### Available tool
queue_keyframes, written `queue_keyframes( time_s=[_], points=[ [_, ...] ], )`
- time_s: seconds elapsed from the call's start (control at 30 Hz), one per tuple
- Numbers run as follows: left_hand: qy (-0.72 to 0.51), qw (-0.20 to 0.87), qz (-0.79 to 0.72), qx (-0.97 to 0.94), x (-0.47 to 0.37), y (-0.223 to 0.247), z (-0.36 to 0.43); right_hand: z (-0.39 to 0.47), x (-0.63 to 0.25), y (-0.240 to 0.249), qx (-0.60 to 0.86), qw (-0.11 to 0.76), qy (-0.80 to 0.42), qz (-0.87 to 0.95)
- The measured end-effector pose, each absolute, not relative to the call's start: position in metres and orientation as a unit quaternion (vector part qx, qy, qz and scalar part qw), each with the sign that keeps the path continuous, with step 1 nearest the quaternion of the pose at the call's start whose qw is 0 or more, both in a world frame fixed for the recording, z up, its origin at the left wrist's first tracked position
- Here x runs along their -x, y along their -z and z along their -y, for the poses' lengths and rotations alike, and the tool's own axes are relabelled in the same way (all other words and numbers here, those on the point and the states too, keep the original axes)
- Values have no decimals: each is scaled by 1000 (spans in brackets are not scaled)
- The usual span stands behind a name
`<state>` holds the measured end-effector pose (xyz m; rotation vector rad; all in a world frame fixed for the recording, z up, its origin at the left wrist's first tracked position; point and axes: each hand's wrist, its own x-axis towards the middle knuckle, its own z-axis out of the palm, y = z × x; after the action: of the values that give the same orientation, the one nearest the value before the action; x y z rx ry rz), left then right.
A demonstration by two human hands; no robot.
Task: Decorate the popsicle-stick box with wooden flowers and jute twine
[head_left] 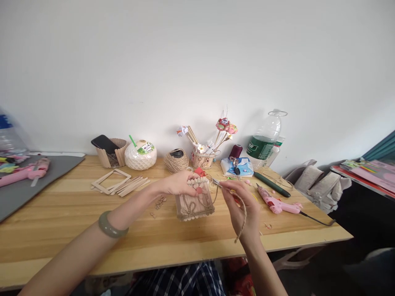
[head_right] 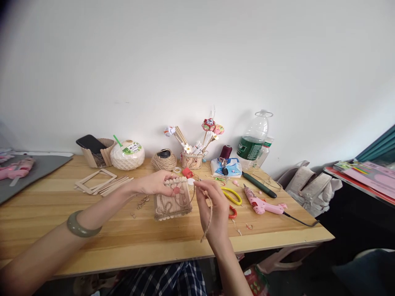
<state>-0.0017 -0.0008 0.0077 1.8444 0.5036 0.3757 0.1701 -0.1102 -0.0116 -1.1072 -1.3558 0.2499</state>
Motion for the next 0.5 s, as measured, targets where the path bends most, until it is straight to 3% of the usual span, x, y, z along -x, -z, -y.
queue_keyframes(
  time_s=[0.13,0.5],
  points=[
    [-147,563,-205,-787,5,-10,0,123,-171,17,444,647,-142,603],
    [-178,541,-257,-781,12,-3,-9,127,-183,22,369,816,-183,406]
  ],
)
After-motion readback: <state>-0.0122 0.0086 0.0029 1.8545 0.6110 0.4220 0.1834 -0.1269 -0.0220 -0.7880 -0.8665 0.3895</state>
